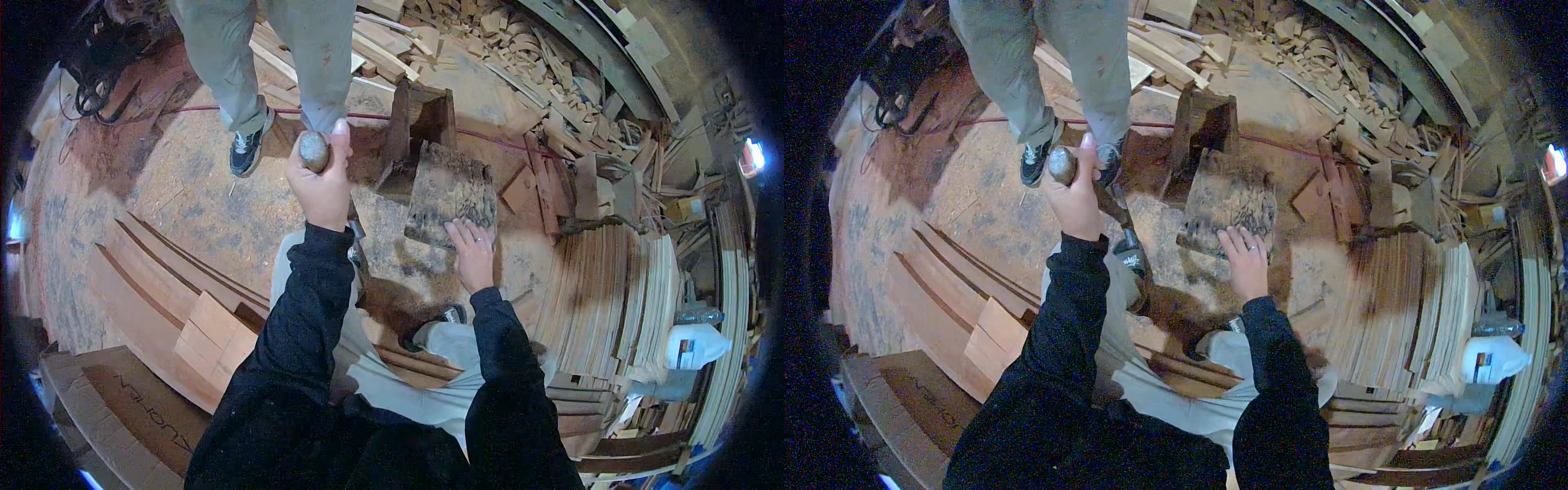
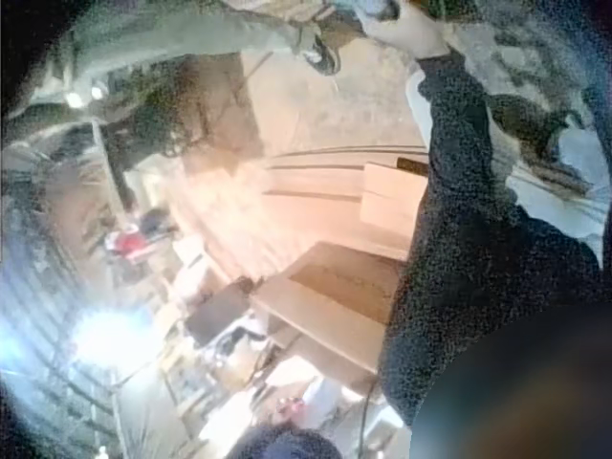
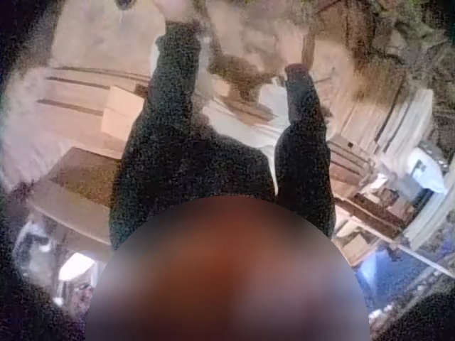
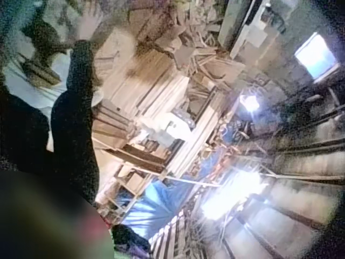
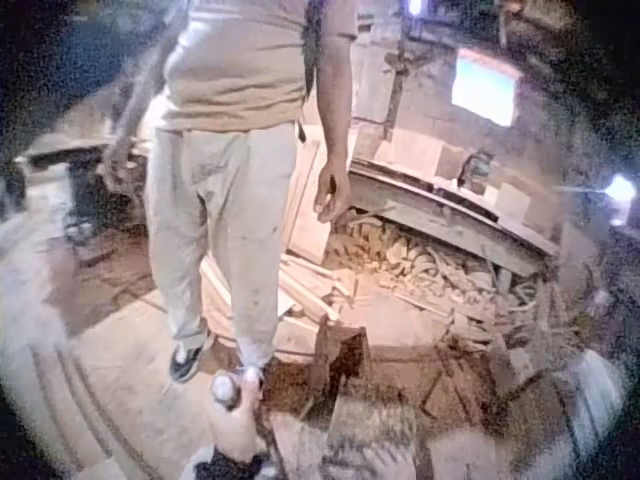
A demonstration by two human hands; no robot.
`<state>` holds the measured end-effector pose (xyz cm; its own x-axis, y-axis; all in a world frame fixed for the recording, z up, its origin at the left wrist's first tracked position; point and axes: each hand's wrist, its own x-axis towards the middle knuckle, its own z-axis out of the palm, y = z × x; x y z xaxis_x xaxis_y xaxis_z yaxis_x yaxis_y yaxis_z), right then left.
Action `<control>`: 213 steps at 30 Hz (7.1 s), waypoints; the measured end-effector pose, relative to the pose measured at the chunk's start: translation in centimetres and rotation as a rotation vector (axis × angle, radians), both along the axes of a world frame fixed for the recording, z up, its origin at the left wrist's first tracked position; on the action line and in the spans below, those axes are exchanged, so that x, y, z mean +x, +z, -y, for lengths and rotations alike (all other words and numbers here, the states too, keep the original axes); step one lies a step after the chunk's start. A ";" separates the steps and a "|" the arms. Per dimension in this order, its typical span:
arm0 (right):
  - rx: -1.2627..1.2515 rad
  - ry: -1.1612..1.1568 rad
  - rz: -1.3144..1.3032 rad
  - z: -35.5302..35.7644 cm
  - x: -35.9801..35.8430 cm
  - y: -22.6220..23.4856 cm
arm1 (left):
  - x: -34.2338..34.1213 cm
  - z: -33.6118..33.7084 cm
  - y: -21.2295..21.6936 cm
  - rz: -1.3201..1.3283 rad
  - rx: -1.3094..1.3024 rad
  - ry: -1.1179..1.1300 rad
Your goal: Hammering wooden pieces together to construct a small box or frame.
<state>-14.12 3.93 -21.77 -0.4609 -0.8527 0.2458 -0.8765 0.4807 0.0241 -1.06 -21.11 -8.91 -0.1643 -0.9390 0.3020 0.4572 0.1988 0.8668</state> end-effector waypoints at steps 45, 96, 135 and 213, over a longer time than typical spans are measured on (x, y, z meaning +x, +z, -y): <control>-0.913 -0.562 0.872 -5.6 10.1 5.0 | 0.3 0.9 -1.0 0.027 -0.012 -0.019; -1.378 -1.032 1.582 -0.7 8.2 -4.2 | -1.0 0.5 -2.1 -0.038 0.082 -0.134; -1.265 -0.740 1.329 -5.9 9.9 0.4 | -2.3 -0.3 -2.3 -0.008 0.009 -0.182; 0.179 -0.049 0.307 -2.8 3.9 -1.9 | -2.0 0.1 -1.4 0.075 -0.016 -0.178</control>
